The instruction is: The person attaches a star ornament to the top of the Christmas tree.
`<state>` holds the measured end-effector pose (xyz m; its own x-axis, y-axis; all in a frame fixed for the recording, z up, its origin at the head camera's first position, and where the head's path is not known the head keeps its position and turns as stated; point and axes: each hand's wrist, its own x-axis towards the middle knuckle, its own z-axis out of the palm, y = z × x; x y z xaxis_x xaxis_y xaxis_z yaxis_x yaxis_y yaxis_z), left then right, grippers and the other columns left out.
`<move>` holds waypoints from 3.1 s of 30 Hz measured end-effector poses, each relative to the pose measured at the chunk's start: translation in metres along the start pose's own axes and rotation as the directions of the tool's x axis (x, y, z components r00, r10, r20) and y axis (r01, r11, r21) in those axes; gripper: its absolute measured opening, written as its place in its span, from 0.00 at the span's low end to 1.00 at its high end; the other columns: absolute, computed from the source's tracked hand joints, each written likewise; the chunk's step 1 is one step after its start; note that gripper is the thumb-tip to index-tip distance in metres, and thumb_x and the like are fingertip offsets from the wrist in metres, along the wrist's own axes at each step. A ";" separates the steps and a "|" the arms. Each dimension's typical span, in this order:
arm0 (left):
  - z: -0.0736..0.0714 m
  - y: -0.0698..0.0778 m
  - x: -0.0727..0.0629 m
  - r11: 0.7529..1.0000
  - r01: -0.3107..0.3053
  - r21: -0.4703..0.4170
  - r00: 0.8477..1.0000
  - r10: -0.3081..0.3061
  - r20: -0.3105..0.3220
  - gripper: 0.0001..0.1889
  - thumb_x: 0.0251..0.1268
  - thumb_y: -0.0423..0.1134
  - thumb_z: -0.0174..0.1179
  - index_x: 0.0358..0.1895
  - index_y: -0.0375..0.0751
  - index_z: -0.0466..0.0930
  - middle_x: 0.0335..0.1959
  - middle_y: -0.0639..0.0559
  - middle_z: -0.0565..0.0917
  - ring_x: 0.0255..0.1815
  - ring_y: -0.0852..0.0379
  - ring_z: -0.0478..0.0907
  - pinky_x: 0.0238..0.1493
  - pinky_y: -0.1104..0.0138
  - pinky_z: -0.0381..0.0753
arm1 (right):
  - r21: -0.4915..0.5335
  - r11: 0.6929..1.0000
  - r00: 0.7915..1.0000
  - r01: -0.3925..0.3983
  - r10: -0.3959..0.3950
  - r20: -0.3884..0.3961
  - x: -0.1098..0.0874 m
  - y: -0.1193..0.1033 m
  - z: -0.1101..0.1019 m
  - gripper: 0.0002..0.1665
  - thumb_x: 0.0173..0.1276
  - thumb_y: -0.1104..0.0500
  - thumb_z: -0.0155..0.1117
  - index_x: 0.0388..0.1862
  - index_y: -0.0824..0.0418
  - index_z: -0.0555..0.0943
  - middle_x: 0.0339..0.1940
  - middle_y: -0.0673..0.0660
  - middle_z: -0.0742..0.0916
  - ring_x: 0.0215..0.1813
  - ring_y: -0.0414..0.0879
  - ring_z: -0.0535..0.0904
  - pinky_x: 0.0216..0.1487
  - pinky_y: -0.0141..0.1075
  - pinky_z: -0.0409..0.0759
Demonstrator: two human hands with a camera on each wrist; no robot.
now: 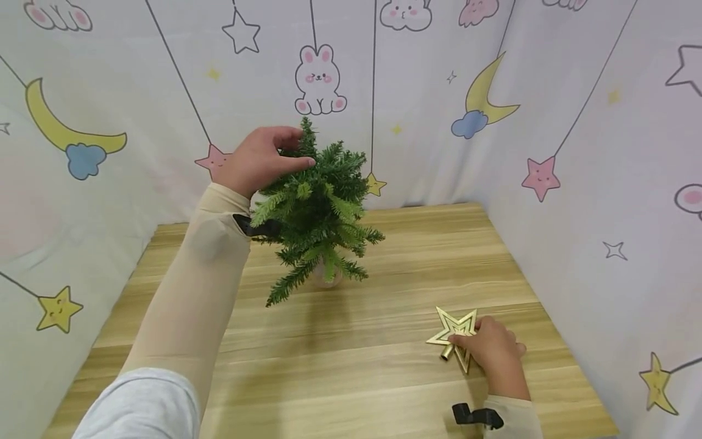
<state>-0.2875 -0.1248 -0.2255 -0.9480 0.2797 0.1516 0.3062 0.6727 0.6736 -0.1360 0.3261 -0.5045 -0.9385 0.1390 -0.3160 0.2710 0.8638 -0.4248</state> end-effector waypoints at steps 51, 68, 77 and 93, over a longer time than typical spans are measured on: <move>0.016 -0.009 0.003 0.998 -0.042 -0.049 0.998 0.039 -0.057 0.11 0.71 0.48 0.68 0.35 0.45 0.86 0.42 0.52 0.86 0.39 0.52 0.75 0.44 0.59 0.75 | 0.850 0.397 0.915 0.345 0.059 -0.399 0.007 -0.032 -0.087 0.05 0.68 0.62 0.75 0.39 0.61 0.86 0.30 0.44 0.89 0.26 0.37 0.84 0.29 0.25 0.78; 0.019 -0.012 0.002 0.997 -0.059 -0.044 0.996 0.056 -0.068 0.13 0.71 0.49 0.68 0.33 0.45 0.82 0.38 0.51 0.84 0.37 0.52 0.74 0.41 0.59 0.74 | 0.680 0.158 0.698 0.716 -0.138 -0.702 0.005 -0.151 -0.178 0.11 0.61 0.71 0.77 0.42 0.74 0.87 0.33 0.56 0.89 0.30 0.45 0.84 0.39 0.29 0.84; 0.019 -0.011 0.003 0.997 -0.056 -0.049 0.997 0.053 -0.064 0.15 0.72 0.49 0.67 0.31 0.44 0.80 0.38 0.51 0.83 0.35 0.52 0.72 0.39 0.59 0.73 | 0.635 0.182 0.660 0.751 -0.252 -0.708 0.000 -0.222 -0.208 0.12 0.59 0.70 0.79 0.42 0.70 0.88 0.41 0.56 0.90 0.34 0.45 0.87 0.49 0.32 0.84; 0.021 -0.013 0.003 0.993 -0.111 -0.051 0.990 0.106 -0.090 0.09 0.72 0.45 0.68 0.35 0.45 0.84 0.40 0.52 0.86 0.38 0.53 0.76 0.42 0.59 0.75 | 0.484 0.345 0.594 0.804 -0.443 -0.671 -0.008 -0.345 -0.223 0.08 0.66 0.63 0.77 0.43 0.63 0.90 0.44 0.55 0.91 0.43 0.46 0.86 0.50 0.32 0.83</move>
<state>-0.2926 -0.1182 -0.2495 -0.9141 0.2869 0.2865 0.4046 0.6018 0.6886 -0.2691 0.1351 -0.1667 -0.8215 0.0248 0.5696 -0.5574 0.1751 -0.8116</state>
